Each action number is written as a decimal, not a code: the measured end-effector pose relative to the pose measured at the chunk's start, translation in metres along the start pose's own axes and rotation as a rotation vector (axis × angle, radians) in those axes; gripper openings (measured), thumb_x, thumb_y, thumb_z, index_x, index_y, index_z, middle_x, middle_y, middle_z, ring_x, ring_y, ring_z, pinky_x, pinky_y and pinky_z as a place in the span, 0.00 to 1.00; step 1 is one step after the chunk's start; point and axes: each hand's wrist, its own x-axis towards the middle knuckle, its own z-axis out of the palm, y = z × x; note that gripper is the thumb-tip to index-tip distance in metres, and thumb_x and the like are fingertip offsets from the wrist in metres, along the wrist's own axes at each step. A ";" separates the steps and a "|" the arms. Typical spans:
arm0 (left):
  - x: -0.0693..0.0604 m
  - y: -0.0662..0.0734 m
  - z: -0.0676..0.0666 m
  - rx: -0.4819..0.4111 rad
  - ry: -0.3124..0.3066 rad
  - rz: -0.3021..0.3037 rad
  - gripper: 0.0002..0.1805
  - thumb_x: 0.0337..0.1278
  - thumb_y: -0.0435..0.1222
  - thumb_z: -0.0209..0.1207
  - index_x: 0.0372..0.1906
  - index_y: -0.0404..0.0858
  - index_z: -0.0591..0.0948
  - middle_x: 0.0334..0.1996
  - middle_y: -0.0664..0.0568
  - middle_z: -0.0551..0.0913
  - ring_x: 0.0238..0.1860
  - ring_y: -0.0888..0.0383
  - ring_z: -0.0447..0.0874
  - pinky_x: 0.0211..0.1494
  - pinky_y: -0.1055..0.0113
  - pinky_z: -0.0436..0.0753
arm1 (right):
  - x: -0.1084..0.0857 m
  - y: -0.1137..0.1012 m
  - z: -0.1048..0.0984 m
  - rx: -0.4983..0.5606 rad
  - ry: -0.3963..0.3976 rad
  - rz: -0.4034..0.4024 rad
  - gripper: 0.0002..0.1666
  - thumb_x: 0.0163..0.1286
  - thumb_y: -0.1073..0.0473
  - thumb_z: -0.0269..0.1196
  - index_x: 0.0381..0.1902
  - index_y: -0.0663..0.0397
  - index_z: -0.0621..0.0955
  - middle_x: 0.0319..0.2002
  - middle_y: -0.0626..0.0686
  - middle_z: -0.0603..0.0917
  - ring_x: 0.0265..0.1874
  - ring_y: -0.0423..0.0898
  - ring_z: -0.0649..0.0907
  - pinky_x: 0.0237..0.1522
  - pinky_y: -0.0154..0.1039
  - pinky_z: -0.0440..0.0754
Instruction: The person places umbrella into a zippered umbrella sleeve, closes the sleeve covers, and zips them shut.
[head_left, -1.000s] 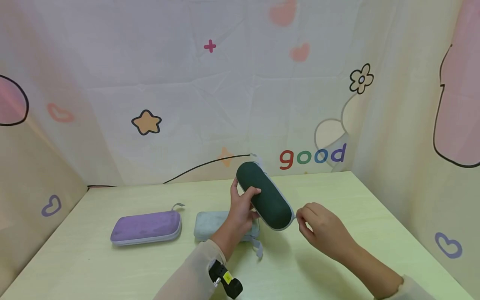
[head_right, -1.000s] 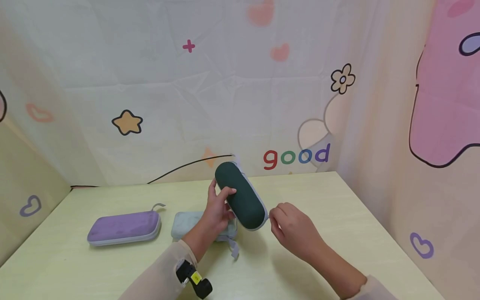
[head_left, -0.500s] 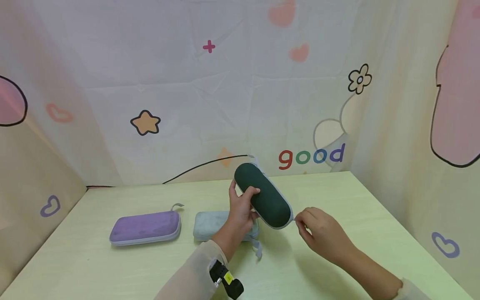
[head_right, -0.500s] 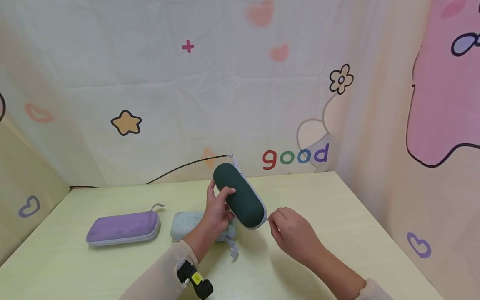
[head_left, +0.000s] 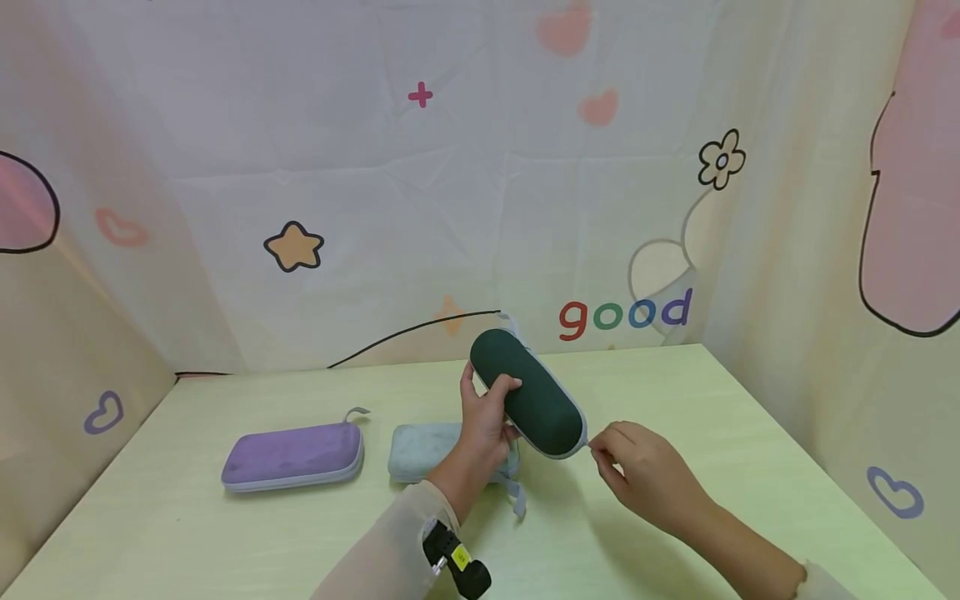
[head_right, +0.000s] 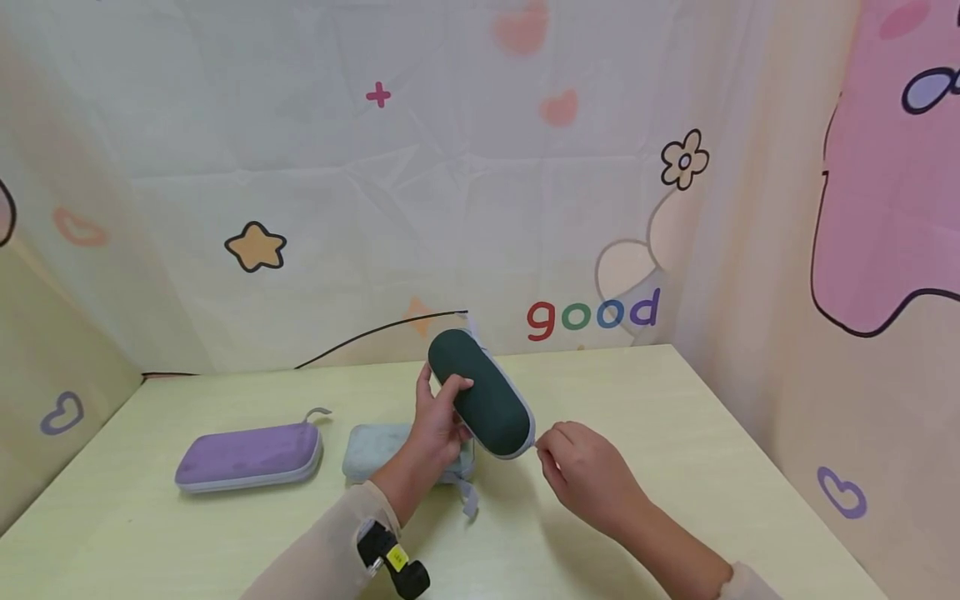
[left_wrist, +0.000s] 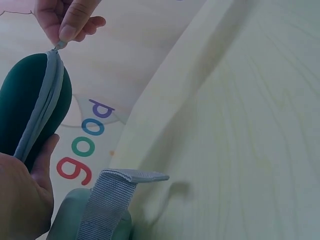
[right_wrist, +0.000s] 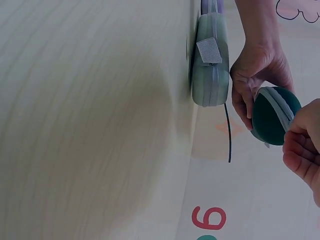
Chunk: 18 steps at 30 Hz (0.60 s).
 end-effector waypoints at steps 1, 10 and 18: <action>0.000 0.000 0.000 -0.005 0.002 0.000 0.51 0.49 0.35 0.62 0.76 0.58 0.47 0.60 0.36 0.68 0.47 0.44 0.83 0.43 0.40 0.81 | 0.000 0.000 0.000 0.002 -0.002 0.001 0.17 0.43 0.73 0.76 0.30 0.56 0.82 0.26 0.46 0.80 0.24 0.38 0.76 0.28 0.30 0.81; -0.004 -0.001 0.004 -0.011 0.022 -0.008 0.51 0.48 0.35 0.62 0.76 0.58 0.48 0.60 0.35 0.68 0.47 0.45 0.82 0.43 0.42 0.82 | -0.002 0.000 -0.001 0.032 -0.018 0.022 0.16 0.44 0.73 0.76 0.30 0.56 0.82 0.26 0.46 0.81 0.24 0.37 0.76 0.28 0.28 0.81; -0.005 0.010 -0.001 -0.068 -0.136 -0.076 0.54 0.52 0.33 0.64 0.74 0.65 0.43 0.58 0.38 0.71 0.42 0.46 0.84 0.43 0.48 0.83 | -0.003 0.008 -0.004 0.049 0.066 0.038 0.15 0.47 0.72 0.70 0.30 0.54 0.79 0.27 0.45 0.79 0.26 0.37 0.75 0.28 0.28 0.79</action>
